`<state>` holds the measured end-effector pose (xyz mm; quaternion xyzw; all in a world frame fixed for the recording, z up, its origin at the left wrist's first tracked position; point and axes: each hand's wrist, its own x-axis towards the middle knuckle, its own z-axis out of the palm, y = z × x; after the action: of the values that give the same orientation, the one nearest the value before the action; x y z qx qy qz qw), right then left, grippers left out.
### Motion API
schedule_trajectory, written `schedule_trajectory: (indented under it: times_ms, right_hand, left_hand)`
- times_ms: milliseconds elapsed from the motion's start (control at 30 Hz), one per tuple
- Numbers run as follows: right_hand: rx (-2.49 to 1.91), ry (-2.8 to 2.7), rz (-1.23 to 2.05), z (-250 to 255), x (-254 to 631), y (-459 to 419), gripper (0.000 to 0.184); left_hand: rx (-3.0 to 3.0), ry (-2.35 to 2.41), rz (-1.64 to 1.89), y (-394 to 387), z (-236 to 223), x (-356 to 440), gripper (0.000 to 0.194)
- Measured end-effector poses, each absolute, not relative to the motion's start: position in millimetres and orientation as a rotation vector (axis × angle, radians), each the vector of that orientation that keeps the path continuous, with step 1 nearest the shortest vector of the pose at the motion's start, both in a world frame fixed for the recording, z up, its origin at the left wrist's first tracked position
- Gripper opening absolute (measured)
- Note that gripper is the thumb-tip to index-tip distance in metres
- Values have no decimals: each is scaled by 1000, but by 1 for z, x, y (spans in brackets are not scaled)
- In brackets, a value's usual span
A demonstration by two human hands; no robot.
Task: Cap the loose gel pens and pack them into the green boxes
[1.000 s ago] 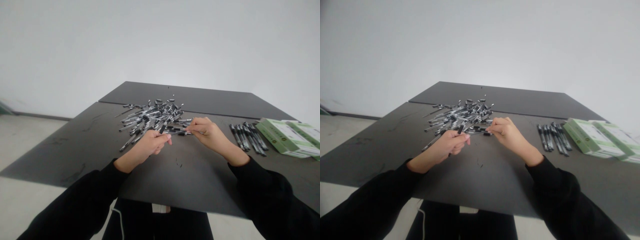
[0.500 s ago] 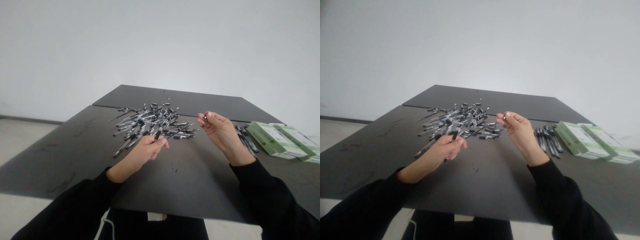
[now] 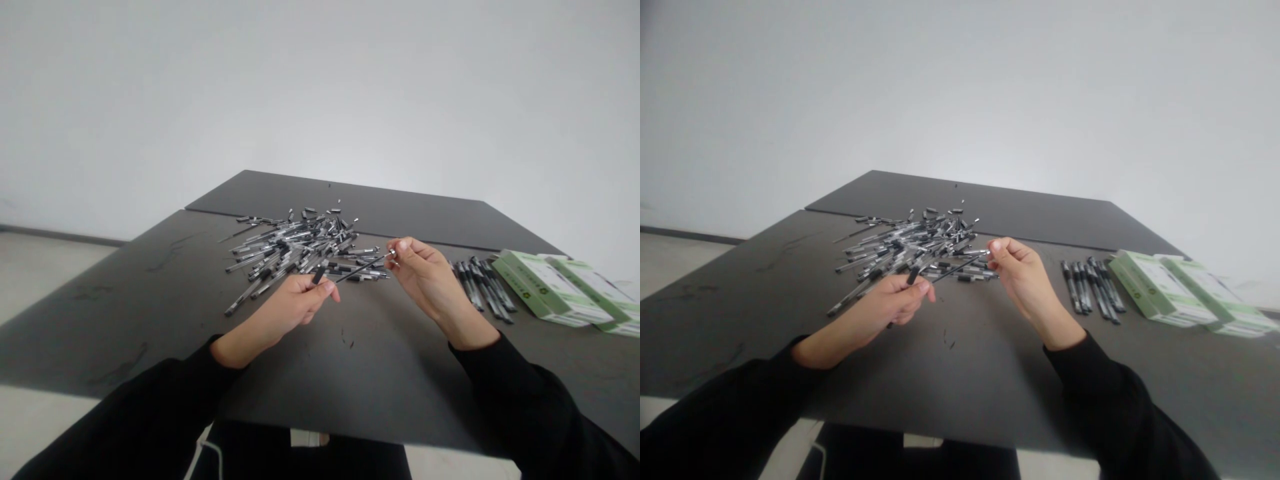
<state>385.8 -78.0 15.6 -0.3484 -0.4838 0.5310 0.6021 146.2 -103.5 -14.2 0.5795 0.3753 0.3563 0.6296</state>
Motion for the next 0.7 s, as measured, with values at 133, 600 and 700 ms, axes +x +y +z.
schedule_trajectory:
  times_ms: [133, 600, 700]
  right_hand:
    - [-792, -1140, 1240, 16, 386, -78, 28]
    - [-784, -1152, 1274, 12, 371, -87, 24]
    - [-793, -1129, 1276, 14, 368, -89, 26]
  left_hand:
    - [1330, 853, 810, -103, -16, 147, 40]
    - [1361, 899, 812, -102, -18, 150, 40]
    - [1344, 901, 838, -102, -20, 152, 40]
